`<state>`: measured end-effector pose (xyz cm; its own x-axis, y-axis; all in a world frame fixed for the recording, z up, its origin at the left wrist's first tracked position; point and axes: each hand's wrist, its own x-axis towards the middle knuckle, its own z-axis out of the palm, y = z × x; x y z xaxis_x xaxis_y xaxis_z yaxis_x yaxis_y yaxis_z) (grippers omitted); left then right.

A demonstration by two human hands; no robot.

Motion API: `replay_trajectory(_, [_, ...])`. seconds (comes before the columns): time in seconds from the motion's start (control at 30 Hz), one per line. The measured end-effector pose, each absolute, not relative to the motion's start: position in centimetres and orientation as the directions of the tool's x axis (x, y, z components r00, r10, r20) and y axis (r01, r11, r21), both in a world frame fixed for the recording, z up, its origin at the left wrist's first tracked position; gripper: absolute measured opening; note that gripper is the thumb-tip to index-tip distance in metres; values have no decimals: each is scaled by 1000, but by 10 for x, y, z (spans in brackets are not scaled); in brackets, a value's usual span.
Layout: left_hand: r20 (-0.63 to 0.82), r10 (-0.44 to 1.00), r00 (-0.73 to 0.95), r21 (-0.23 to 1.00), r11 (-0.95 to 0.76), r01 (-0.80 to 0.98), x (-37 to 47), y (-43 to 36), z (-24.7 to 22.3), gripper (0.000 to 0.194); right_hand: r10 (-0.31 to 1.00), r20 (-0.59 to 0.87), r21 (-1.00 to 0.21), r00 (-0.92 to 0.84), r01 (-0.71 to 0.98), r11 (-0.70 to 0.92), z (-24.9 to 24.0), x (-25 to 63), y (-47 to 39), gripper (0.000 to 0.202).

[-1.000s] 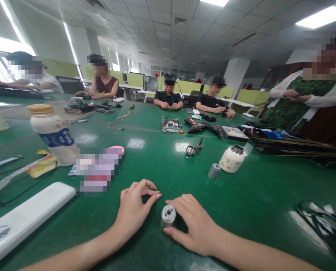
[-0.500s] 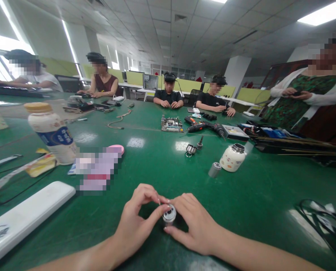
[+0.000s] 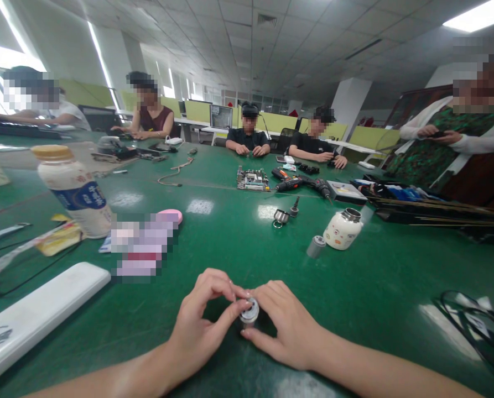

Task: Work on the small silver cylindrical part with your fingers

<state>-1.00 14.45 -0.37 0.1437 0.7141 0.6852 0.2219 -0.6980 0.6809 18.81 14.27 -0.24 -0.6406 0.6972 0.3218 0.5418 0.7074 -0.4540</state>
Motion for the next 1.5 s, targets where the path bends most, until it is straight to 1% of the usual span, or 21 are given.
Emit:
replay_trajectory(0.17, [680,717,153,675,-694,250,-10,144,-3,16,696,322,-448,-642,545,709,-2,188,143,33])
replay_trajectory(0.37, [704,697,133,658,-711,248,-10,143,-4,18,697,325,-461,-639,536,707,-3,188,143,35])
replay_trajectory(0.47, [694,704,152,657,-705,266,-10,143,-5,14,696,334,-466,-635,531,708,-3,189,143,37])
replay_trajectory(0.63, [650,723,234,666,-690,283,-11,143,-2,7,688,343,-459,-639,525,716,-2,188,143,33])
replay_trajectory(0.77, [614,708,349,677,-699,229,-15,141,4,19,677,368,-447,-638,517,730,-5,188,143,33])
replay_trajectory(0.87, [590,688,422,666,-710,227,-16,139,6,30,678,370,-448,-636,517,729,-6,189,143,31])
replay_trajectory(0.97, [602,673,430,635,-730,253,-15,137,4,36,681,356,-441,-639,528,726,-6,189,143,32])
replay_trajectory(1.13, [652,673,349,601,-739,303,-12,138,-1,36,695,320,-452,-644,541,709,-3,189,143,30])
replay_trajectory(1.2, [656,673,341,594,-739,317,-12,139,-2,35,699,323,-460,-638,540,705,-3,189,143,29])
replay_trajectory(1.4, [627,652,426,594,-754,281,-14,138,-3,39,681,368,-469,-633,506,724,-5,189,142,27])
replay_trajectory(1.5, [621,651,436,590,-755,287,-14,137,-2,40,683,367,-470,-632,507,722,-5,189,143,27])
